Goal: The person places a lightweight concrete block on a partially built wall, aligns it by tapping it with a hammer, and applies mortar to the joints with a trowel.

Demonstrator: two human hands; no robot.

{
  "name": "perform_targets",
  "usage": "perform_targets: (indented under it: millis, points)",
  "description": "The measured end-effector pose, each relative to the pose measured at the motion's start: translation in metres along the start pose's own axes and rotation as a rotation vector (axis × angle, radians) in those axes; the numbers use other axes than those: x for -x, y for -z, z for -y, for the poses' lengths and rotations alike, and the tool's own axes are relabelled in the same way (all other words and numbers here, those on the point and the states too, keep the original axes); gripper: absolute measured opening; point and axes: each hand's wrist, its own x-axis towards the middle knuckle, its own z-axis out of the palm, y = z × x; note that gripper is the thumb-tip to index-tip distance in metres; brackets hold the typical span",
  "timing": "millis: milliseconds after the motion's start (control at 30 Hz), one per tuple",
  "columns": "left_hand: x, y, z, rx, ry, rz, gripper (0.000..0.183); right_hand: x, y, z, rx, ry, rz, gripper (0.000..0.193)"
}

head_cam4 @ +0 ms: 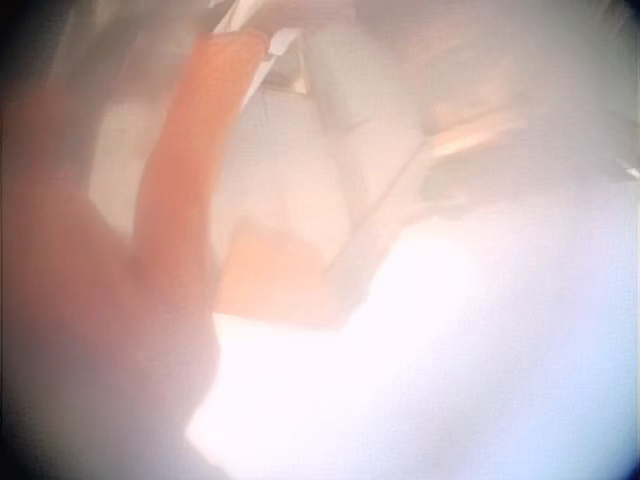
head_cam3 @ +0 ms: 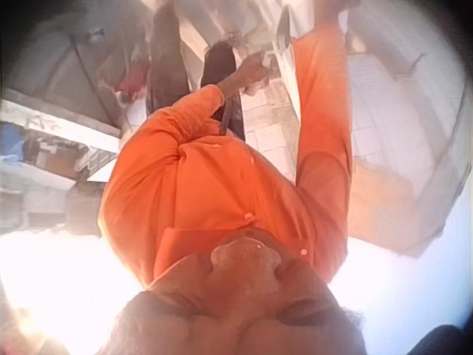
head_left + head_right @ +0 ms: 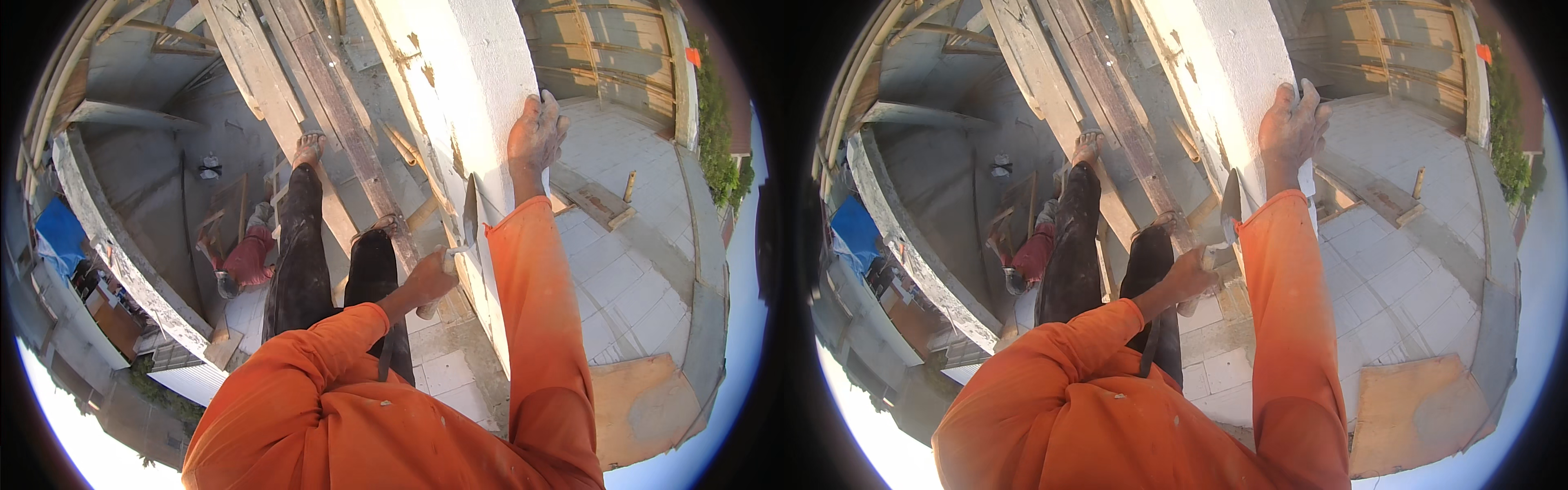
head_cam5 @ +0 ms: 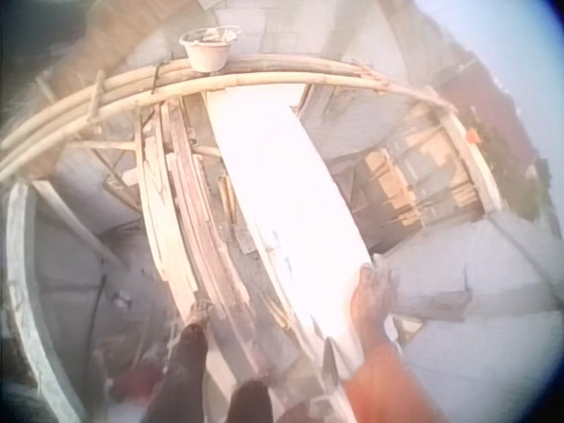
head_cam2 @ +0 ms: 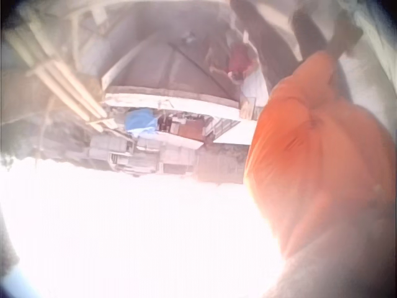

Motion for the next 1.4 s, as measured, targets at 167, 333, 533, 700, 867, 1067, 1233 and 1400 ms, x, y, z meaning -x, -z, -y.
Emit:
perform_targets:
  millis: [167,333,533,700,867,1067,1233,1400]
  points:
    - [-0.018,0.023,0.074,-0.089,0.24,-0.008,0.045,0.013,0.026,-0.06,-0.418,0.361,-0.035,0.056]
    - [-0.013,-0.023,0.12,0.204,0.371,0.229,0.036,0.073,0.079,-0.194,-0.253,0.278,0.001,0.057]
    - [-0.023,-0.139,0.179,0.293,0.582,0.249,0.029,0.144,0.093,-0.318,-0.096,0.058,0.106,0.058]
    - [-0.023,-0.239,0.222,0.426,0.636,0.361,0.03,0.164,0.081,-0.362,-0.033,0.191,0.136,0.062]
    - [-0.032,-0.311,0.229,0.621,0.661,0.396,0.033,0.167,0.069,-0.372,-0.019,0.304,0.078,0.069]
    - [-0.042,-0.285,0.209,0.627,0.51,0.248,0.037,0.168,0.069,-0.367,-0.019,0.272,0.038,0.064]
    - [-0.048,-0.224,0.164,0.61,0.346,0.11,0.034,0.167,0.071,-0.362,0.038,0.325,0.057,0.06]
    - [-0.063,-0.153,0.107,0.536,0.293,0.05,0.031,0.169,0.07,-0.361,0.074,0.306,0.033,0.062]
